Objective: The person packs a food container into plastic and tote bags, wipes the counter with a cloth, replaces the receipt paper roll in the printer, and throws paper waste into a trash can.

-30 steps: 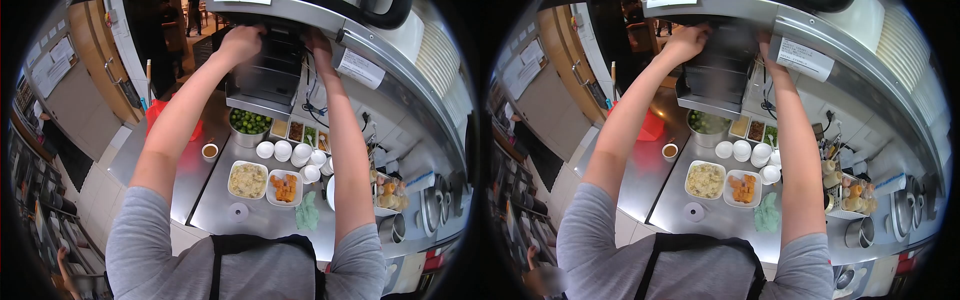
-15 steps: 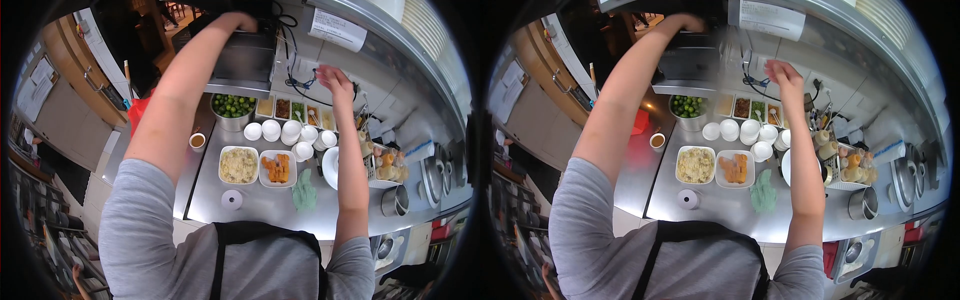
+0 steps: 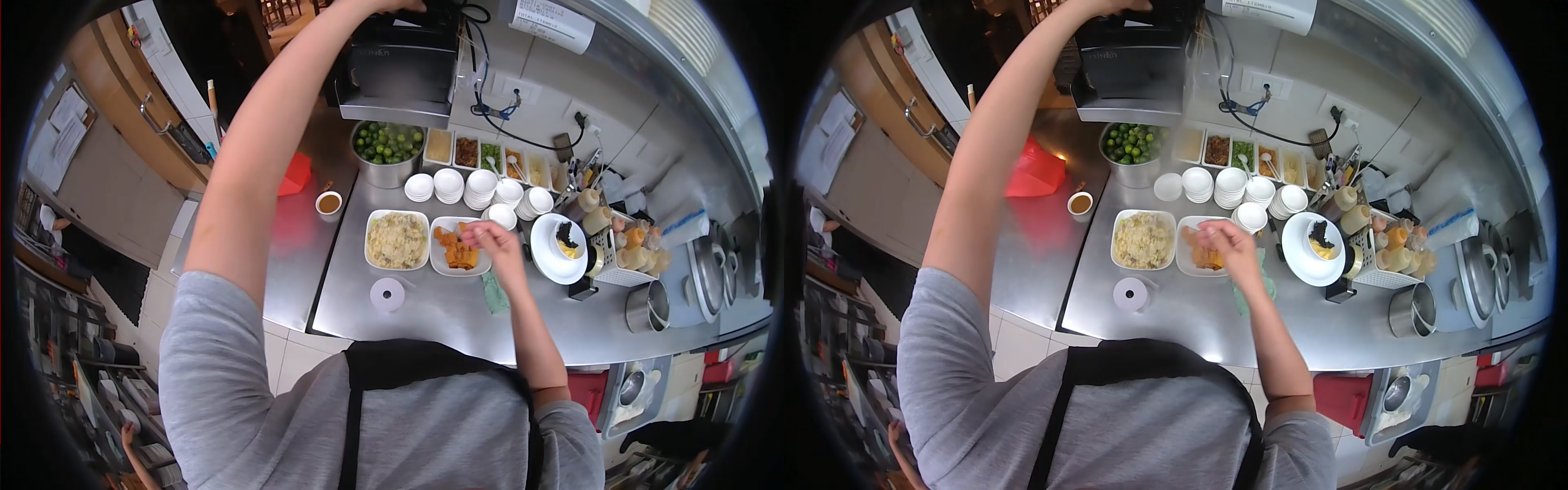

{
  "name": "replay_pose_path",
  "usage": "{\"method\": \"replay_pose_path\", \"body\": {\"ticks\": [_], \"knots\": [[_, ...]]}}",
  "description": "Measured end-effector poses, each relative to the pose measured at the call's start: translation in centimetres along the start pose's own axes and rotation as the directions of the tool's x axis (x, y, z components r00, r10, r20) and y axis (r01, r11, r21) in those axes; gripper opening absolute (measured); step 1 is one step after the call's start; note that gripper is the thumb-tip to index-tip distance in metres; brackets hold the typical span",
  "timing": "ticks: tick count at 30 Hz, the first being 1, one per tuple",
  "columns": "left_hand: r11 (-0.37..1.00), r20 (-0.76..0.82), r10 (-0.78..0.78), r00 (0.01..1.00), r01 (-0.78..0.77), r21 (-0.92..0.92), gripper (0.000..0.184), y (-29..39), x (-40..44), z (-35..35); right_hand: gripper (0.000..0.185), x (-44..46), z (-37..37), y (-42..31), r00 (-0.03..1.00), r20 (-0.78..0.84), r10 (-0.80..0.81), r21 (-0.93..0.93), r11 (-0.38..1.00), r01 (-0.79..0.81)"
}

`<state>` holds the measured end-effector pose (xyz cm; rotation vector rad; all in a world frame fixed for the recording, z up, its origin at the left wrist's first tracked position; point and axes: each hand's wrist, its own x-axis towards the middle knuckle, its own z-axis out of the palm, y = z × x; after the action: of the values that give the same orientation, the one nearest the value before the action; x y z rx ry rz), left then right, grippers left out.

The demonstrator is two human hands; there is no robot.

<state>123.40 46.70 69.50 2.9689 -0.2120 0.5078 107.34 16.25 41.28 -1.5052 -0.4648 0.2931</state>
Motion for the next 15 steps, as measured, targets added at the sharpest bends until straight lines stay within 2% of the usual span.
{"method": "replay_pose_path", "body": {"ticks": [1, 3, 5, 7, 9, 10, 11, 12, 13, 15], "knots": [[1.000, 0.144, 0.010, 0.990, -0.008, -0.020, 0.036, 0.3, 0.2, 0.2, 0.020, -0.3, 0.7, 0.4, 0.999, 0.037, -0.007, 0.005, 1.000, 0.007], [0.995, 0.088, -0.091, 0.992, 0.093, -0.025, 0.039, 0.8, -0.3, 0.9, 0.020, -1.2, 1.7, 1.3, 0.998, 0.054, -0.009, -0.022, 1.000, 0.011], [0.959, 0.234, -0.281, 0.931, 0.279, 0.045, 0.035, 0.6, 1.6, 1.4, 0.020, -2.2, 1.6, 1.6, 0.998, 0.066, -0.009, -0.048, 0.999, 0.012], [0.985, 0.191, -0.154, 0.969, 0.135, 0.109, 0.031, -0.5, 1.9, 2.1, 0.020, -3.3, 1.3, 1.9, 1.000, 0.016, 0.007, -0.004, 1.000, -0.007], [0.972, 0.050, 0.073, 0.996, -0.082, 0.220, 0.030, -4.1, 4.5, 3.1, 0.020, -4.7, 0.5, 2.0, 1.000, -0.015, 0.017, 0.010, 1.000, -0.017], [0.995, -0.155, 0.088, 0.984, -0.081, 0.055, 0.030, -5.5, 4.3, 3.1, 0.021, -5.5, 0.1, 2.1, 0.999, -0.038, 0.030, 0.018, 0.999, -0.029], [0.919, -0.041, -0.231, 0.972, 0.204, -0.338, 0.030, -0.8, -0.9, -0.4, 0.021, -6.1, -0.3, 2.6, 0.999, -0.041, 0.028, 0.021, 0.999, -0.027], [0.845, -0.077, -0.271, 0.960, 0.199, -0.497, 0.026, 0.2, -3.1, -1.6, 0.020, -6.7, -0.6, 3.6, 0.996, -0.019, 0.082, 0.011, 0.997, -0.082], [0.745, -0.103, -0.318, 0.943, 0.182, -0.642, 0.024, 0.3, -4.8, -2.0, 0.020, -7.0, -0.6, 4.5, 0.990, 0.004, 0.138, -0.002, 0.990, -0.138], [0.521, -0.331, -0.317, 0.889, -0.128, -0.844, 0.018, -0.8, -8.1, -1.1, 0.020, -7.7, 0.5, 6.4, 0.985, 0.066, 0.161, -0.030, 0.987, -0.159]]}}
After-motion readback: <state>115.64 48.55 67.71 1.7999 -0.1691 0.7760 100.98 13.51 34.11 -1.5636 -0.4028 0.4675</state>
